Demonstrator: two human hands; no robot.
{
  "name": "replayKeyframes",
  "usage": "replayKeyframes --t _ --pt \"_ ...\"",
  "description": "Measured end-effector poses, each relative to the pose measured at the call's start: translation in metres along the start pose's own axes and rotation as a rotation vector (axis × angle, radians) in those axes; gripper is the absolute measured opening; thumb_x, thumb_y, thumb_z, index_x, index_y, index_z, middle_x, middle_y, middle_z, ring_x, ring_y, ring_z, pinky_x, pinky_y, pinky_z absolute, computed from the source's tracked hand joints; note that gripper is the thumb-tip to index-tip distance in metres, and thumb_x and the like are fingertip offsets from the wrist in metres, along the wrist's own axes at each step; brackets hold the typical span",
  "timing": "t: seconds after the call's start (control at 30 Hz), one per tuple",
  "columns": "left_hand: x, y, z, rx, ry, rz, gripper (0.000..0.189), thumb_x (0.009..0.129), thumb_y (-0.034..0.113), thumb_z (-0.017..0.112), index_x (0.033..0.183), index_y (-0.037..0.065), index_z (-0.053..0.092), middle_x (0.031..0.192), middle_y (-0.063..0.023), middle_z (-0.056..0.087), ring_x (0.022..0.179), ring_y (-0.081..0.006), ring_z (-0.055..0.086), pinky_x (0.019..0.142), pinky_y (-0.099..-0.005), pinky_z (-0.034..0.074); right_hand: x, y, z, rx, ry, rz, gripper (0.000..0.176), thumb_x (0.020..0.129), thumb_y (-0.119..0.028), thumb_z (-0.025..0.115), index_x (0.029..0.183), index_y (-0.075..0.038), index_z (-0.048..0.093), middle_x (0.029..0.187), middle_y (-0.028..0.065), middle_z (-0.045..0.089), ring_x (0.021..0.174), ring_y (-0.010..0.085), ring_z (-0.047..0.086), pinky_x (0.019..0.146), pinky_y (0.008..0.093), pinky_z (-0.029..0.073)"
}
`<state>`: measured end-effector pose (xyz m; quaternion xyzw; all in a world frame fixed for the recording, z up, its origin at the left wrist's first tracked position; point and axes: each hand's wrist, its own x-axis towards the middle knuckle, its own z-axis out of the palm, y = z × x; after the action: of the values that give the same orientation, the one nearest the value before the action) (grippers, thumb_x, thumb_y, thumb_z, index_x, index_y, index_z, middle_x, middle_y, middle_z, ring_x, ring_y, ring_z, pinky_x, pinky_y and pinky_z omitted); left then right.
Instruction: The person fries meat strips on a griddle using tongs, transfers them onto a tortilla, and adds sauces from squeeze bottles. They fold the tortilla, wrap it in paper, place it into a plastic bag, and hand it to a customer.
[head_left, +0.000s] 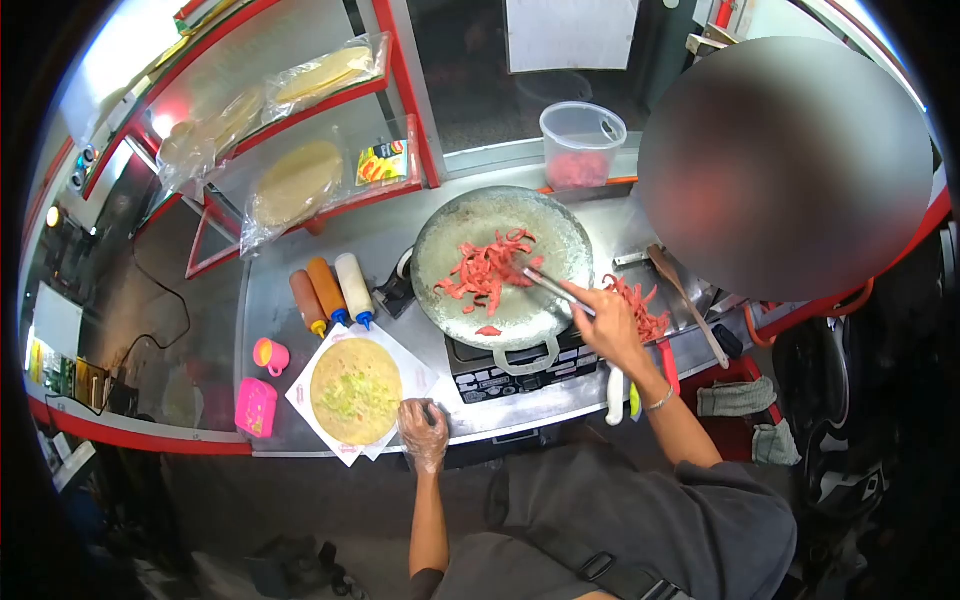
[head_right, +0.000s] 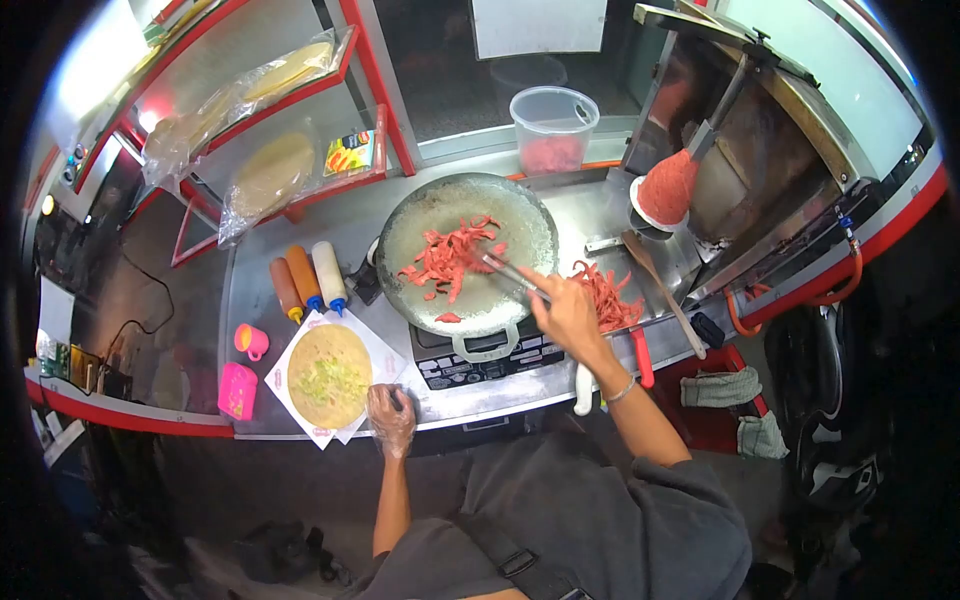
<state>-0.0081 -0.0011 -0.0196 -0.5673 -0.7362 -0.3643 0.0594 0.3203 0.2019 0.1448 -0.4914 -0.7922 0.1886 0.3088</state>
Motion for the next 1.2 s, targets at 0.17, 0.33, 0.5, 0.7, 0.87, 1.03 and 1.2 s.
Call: replayKeyframes --t 0.17,0.33,0.5,0.7,0.87,1.03,1.2 --pt "0.004 0.005 -0.004 0.020 0.003 0.000 0.010 0.087 0.004 0.066 0.096 0.000 0.063 0.095 -0.0190 0.061 0.091 -0.0410 0.062 0.081 -0.0519 0.049 -0.001 -0.029 -0.005 -0.011 -0.188 -0.091 0.046 0.094 -0.016 0.070 0.139 -0.020 0.071 0.095 0.0195 0.072 0.087 0.0405 0.070 0.078 0.0488 0.056" --pt "0.002 0.005 -0.005 0.027 0.015 0.012 0.009 0.087 0.004 0.066 0.095 0.001 0.063 0.095 -0.0192 0.060 0.091 -0.0409 0.061 0.081 -0.0519 0.049 0.043 -0.007 -0.005 0.101 -0.091 -0.062 0.044 0.095 -0.018 0.069 0.138 -0.020 0.072 0.099 0.0226 0.074 0.090 0.0413 0.072 0.081 0.0496 0.058" --pt "0.001 0.002 -0.001 0.036 0.042 0.025 0.008 0.087 0.005 0.065 0.094 0.001 0.063 0.095 -0.0196 0.060 0.091 -0.0409 0.061 0.082 -0.0517 0.049 0.039 -0.022 0.026 -0.090 -0.056 -0.019 0.048 0.096 -0.021 0.069 0.143 -0.022 0.068 0.095 0.0220 0.069 0.084 0.0435 0.070 0.077 0.0532 0.057" --pt "0.002 0.004 -0.005 0.026 0.017 0.016 0.009 0.087 0.006 0.065 0.094 0.000 0.063 0.094 -0.0200 0.060 0.090 -0.0415 0.061 0.081 -0.0519 0.049 0.043 -0.028 0.021 -0.001 -0.256 -0.102 0.046 0.095 -0.021 0.069 0.142 -0.022 0.069 0.114 0.0229 0.074 0.100 0.0440 0.072 0.086 0.0510 0.058" --pt "-0.001 0.001 -0.004 0.046 0.020 0.037 0.009 0.087 0.006 0.066 0.094 0.000 0.063 0.095 -0.0199 0.060 0.091 -0.0419 0.061 0.081 -0.0522 0.049 0.055 -0.005 0.011 0.109 -0.022 -0.046 0.047 0.094 -0.017 0.067 0.141 -0.019 0.069 0.117 0.0213 0.075 0.099 0.0422 0.074 0.086 0.0489 0.059" --pt "0.003 0.002 -0.002 0.051 0.014 0.026 0.009 0.088 0.006 0.065 0.094 0.000 0.063 0.095 -0.0196 0.061 0.092 -0.0418 0.061 0.082 -0.0526 0.049 0.041 -0.011 0.040 -0.061 -0.013 -0.009 0.044 0.097 -0.022 0.067 0.141 -0.017 0.069 0.099 0.0213 0.071 0.090 0.0432 0.071 0.080 0.0536 0.059" --pt "0.002 0.006 -0.004 -0.012 0.002 0.009 0.009 0.090 0.004 0.063 0.096 -0.002 0.059 0.094 -0.0224 0.059 0.092 -0.0437 0.059 0.084 -0.0531 0.048 0.048 -0.030 0.046 0.019 -0.044 -0.116 0.044 0.097 -0.023 0.067 0.140 -0.019 0.069 0.101 0.0213 0.072 0.090 0.0438 0.071 0.080 0.0526 0.059"
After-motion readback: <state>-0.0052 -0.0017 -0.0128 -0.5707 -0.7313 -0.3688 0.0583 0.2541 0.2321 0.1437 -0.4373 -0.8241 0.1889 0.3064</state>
